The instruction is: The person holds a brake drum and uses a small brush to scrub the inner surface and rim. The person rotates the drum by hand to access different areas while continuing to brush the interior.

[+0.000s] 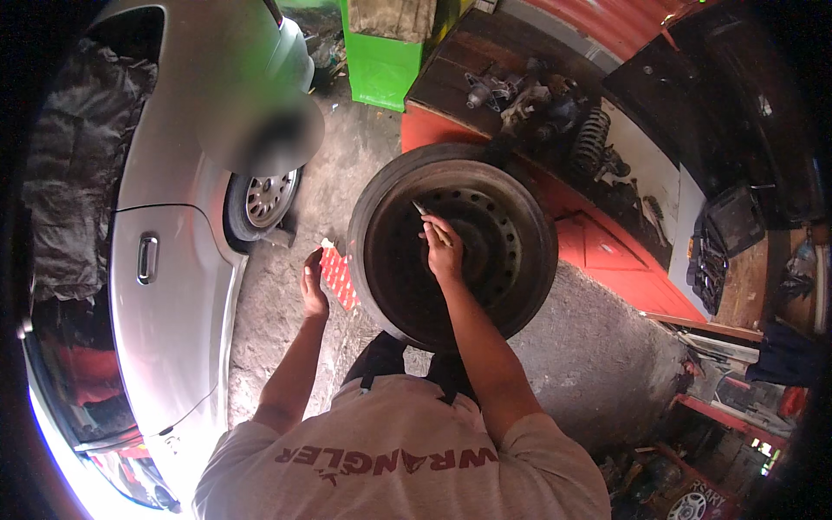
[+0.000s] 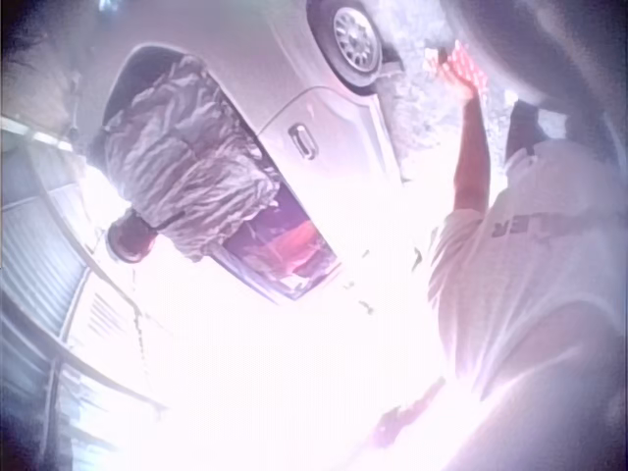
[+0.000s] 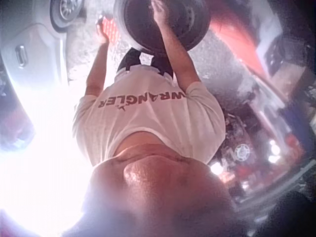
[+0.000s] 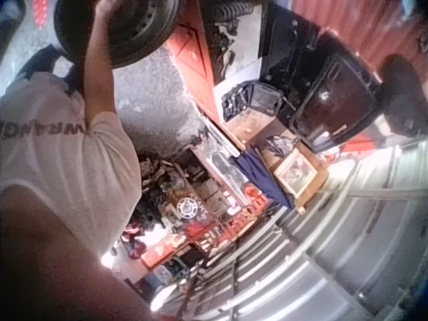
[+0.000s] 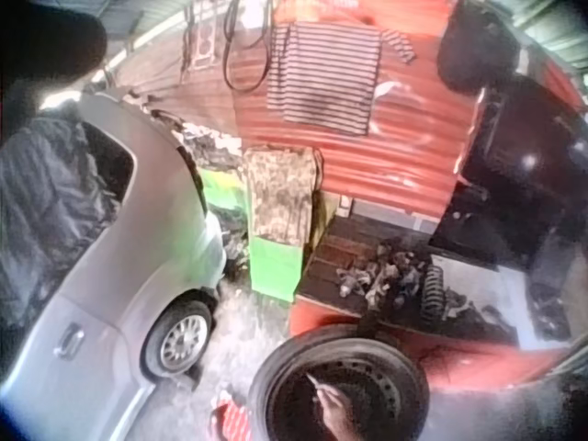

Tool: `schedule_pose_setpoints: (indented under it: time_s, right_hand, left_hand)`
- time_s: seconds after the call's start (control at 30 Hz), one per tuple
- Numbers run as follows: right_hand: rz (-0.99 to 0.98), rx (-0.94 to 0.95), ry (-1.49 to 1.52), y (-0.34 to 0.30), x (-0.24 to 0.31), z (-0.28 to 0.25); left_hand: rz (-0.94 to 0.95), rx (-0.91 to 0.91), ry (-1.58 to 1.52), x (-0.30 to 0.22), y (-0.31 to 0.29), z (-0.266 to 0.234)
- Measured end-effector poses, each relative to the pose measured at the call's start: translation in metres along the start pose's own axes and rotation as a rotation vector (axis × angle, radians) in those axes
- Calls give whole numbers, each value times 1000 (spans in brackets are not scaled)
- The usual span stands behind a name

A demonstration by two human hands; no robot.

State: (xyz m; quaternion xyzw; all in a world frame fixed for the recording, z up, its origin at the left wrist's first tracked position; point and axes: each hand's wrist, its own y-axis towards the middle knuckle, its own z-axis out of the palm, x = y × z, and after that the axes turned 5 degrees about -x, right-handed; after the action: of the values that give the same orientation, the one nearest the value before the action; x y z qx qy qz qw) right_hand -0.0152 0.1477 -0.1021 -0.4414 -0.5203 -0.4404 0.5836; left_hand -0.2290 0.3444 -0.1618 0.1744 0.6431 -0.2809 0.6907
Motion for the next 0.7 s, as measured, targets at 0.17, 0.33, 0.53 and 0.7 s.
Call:
schedule_pose_setpoints:
  time_s: [0.17,0.33,0.53,0.7]
  right_hand:
    - [-37,280,-247,-26,2,-6]
    - [90,405,-259,-43,4,-24]
    - [13,426,-295,-30,2,-19]
    - [217,696,-513,-57,34,-48]
  left_hand:
    - [13,27,-15,-5,0,10]
    - [-3,35,-50,-3,-3,10]
    - [13,39,-29,4,-2,6]
    - [36,43,-66,-4,-8,8]
